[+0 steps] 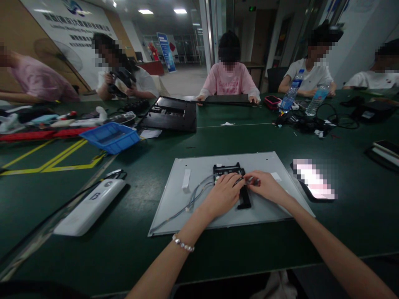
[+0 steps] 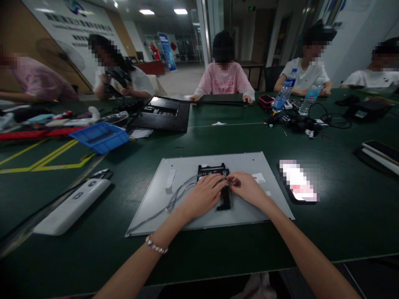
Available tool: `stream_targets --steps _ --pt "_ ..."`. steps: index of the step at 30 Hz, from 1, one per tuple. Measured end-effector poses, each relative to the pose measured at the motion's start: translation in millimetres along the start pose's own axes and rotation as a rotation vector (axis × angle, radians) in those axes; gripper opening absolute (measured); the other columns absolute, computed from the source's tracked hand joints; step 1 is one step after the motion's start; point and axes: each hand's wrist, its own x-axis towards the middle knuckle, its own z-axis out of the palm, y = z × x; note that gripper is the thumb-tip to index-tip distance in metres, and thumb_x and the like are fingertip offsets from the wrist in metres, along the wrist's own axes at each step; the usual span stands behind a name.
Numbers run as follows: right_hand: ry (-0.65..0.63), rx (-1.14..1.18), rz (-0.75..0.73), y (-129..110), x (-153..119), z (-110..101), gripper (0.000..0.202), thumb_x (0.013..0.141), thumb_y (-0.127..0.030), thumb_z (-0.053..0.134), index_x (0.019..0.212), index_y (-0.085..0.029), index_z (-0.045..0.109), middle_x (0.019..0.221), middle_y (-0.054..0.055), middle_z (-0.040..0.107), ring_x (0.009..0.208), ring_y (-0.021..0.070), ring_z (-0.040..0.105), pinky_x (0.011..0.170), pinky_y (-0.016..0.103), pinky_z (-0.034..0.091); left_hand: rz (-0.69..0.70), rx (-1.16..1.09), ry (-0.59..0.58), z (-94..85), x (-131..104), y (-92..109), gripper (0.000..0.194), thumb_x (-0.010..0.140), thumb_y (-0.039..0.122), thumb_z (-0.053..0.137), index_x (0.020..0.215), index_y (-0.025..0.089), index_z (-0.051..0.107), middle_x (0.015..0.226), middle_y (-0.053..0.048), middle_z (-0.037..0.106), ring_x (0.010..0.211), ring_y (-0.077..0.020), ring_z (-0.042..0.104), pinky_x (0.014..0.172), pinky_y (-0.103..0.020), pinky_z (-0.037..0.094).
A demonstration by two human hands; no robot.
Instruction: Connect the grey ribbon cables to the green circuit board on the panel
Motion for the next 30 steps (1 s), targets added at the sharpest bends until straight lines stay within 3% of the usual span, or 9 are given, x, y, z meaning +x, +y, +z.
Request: stream_targets --steps 30 --pt "0.016 0.016 -0.004 5.4 0.2 2.9 0.027 0.074 -0.012 0.058 0.099 -0.020 0.065 0.094 0.005 0.066 0.073 0.0145 0.061 0.069 0.029 0.048 0.008 -0.005 -0.001 3.2 -0.4 -1.1 0.036 0.091 0.017 0.039 0.126 0.019 0.044 0.131 -0.007 0.046 0.127 -0.0220 0.035 0.104 -0.039 0.030"
